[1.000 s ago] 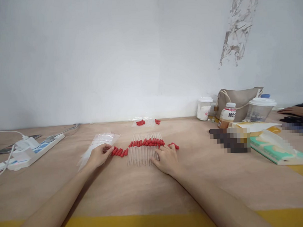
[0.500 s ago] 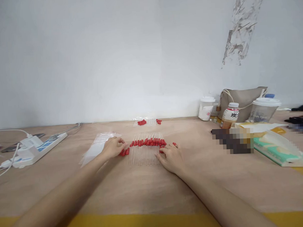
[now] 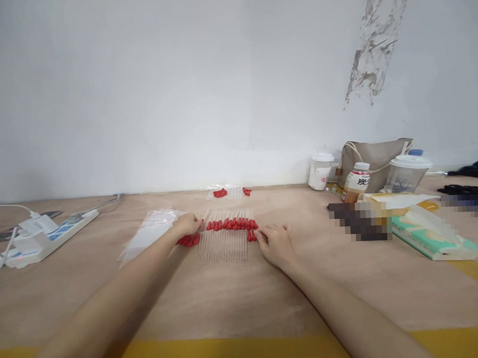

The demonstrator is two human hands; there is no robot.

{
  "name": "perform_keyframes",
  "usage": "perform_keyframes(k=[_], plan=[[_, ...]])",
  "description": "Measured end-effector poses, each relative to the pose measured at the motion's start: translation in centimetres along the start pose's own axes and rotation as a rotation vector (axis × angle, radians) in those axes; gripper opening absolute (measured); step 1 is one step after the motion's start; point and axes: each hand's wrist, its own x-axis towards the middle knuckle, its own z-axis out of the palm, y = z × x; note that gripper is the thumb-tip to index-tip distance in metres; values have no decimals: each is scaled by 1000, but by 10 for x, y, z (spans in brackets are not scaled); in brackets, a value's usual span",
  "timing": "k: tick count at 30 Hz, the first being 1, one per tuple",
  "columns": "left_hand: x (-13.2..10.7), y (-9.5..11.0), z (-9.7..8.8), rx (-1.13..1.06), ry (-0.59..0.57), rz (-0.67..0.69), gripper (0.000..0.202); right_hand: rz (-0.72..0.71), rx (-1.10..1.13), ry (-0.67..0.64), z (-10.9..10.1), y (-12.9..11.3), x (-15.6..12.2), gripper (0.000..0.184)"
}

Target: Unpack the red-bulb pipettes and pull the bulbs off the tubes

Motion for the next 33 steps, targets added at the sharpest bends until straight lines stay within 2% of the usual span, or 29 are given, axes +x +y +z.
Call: perform_keyframes(k=[3,6,7,8,9,11,12,14,17,20,22,26,29,33], plan=[[-18,-5,-11,-8,124,108,28,-9,40,58,1,-1,-1,25],[-48,-15,-10,-30,211,279,19,-54,98,161,1,-2,-2,29],[-59,-20,-7,-43,231,362,17,-86,113,182,-1,-4,-2,36],[-69,-24,-1,-68,277,536,16,-130,124,180,-2,-6,-3,45],[-79,-27,5,-80,325,673,17,-187,131,154,-5,-9,-4,54],[-93,-32,18,-104,407,856,19,-322,136,64,-9,-17,-7,68],[-98,-33,23,-119,433,913,18,-383,137,22,-10,-22,-9,69],[-103,-32,30,-149,470,989,14,-458,132,-24,-9,-33,-11,60],[-104,-27,34,-204,504,1026,10,-436,119,-12,-1,-44,-13,40],[-103,-23,38,-269,505,1001,7,-387,109,4,7,-47,-13,29],[-102,-23,40,-305,493,978,7,-405,106,-7,10,-47,-13,24],[-101,-22,39,-329,491,962,10,-468,109,-34,11,-47,-12,21],[-101,-20,36,-264,507,975,16,-479,110,-34,10,-49,-12,22],[-102,-18,32,-173,502,974,14,-489,118,-52,7,-50,-13,23]])
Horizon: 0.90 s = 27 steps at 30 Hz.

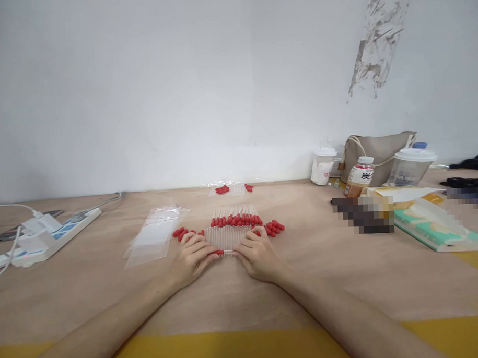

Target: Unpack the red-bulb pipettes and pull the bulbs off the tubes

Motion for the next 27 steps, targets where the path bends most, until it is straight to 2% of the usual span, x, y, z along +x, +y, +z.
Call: perform_keyframes(k=[4,18,21,24,27], plan=[[1,3,-2,32,-38,-5,16,-7,28,-23,-1,2,-2,25],[-4,1,-4,48,-88,125,24,-29,31,-41,-9,2,-12,23],[-14,-10,-12,69,-48,46,23,39,37,-18,-17,18,-18,27],[-24,-21,-18,64,2,-56,19,192,-9,75,-22,33,-21,29],[-20,-26,-17,-37,62,-135,19,233,-21,99,-19,33,-18,25]])
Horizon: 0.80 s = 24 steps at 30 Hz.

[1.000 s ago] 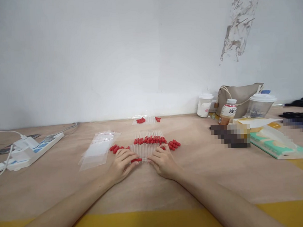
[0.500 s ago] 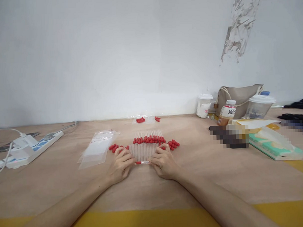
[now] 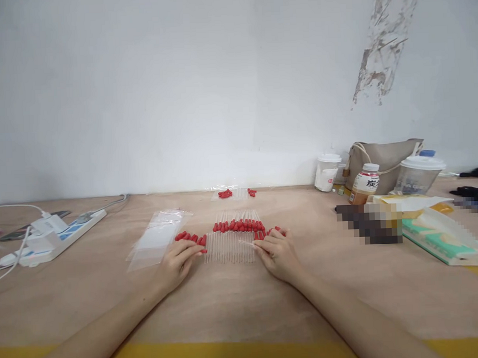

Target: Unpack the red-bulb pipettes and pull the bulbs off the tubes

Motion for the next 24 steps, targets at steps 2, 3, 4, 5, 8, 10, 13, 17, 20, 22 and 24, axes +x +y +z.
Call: perform_keyframes(k=[2,3,4,5,8,10,13,17,20,22,24], plan=[[8,-3,1,-31,50,-142,23,24,-9,18,4,-6,3,24],[12,-7,0,-18,81,-231,25,44,-22,29,7,-9,4,25],[15,-13,-2,10,112,-320,27,64,-41,38,9,-11,6,25],[17,-20,-5,48,145,-399,28,82,-65,41,11,-11,7,25],[16,-48,-15,122,144,-607,31,107,-151,38,18,-8,10,25],[11,-64,-20,104,93,-706,35,109,-205,33,23,-4,10,24],[5,-77,-22,84,34,-798,37,93,-243,6,28,-2,10,23],[2,-81,-15,69,-51,-811,30,83,-216,-57,27,-8,10,21],[1,-83,-11,46,-101,-809,27,89,-177,-106,23,-13,11,21],[1,-84,-11,45,-119,-809,30,86,-162,-131,21,-15,11,24],[0,-85,-12,57,-131,-804,33,80,-159,-153,20,-16,11,29]])
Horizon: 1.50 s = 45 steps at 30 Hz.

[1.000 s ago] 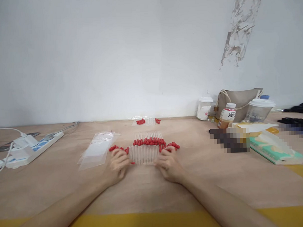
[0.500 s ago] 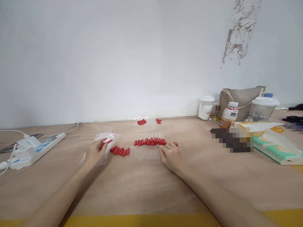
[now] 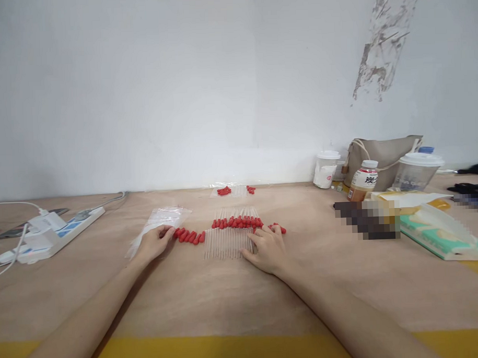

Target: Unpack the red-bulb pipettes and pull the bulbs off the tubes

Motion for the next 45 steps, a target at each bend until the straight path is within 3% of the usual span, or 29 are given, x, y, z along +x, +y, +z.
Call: perform_keyframes(k=[9,14,17,20,26,29,32,39,42,45], plan=[[-1,-3,-5,45,1,14,38,-7,17,-40,-3,1,-2,34],[-2,-2,-10,51,66,22,39,1,21,-18,0,6,-4,31],[-6,7,-13,51,170,48,39,-14,8,-26,1,9,-4,29],[-12,27,-11,41,226,169,34,-27,5,-24,1,10,-5,28],[-15,96,15,99,-31,455,21,23,43,47,1,10,-7,25],[-6,131,38,141,-72,482,21,41,48,61,0,13,-8,23],[6,153,61,137,-59,462,25,61,48,62,-4,17,-9,20],[17,161,90,55,7,406,19,93,68,68,-11,21,-9,20],[16,160,92,-5,75,342,19,81,79,72,-9,21,-9,21],[9,154,82,-78,118,286,18,88,96,119,-7,22,-9,21]])
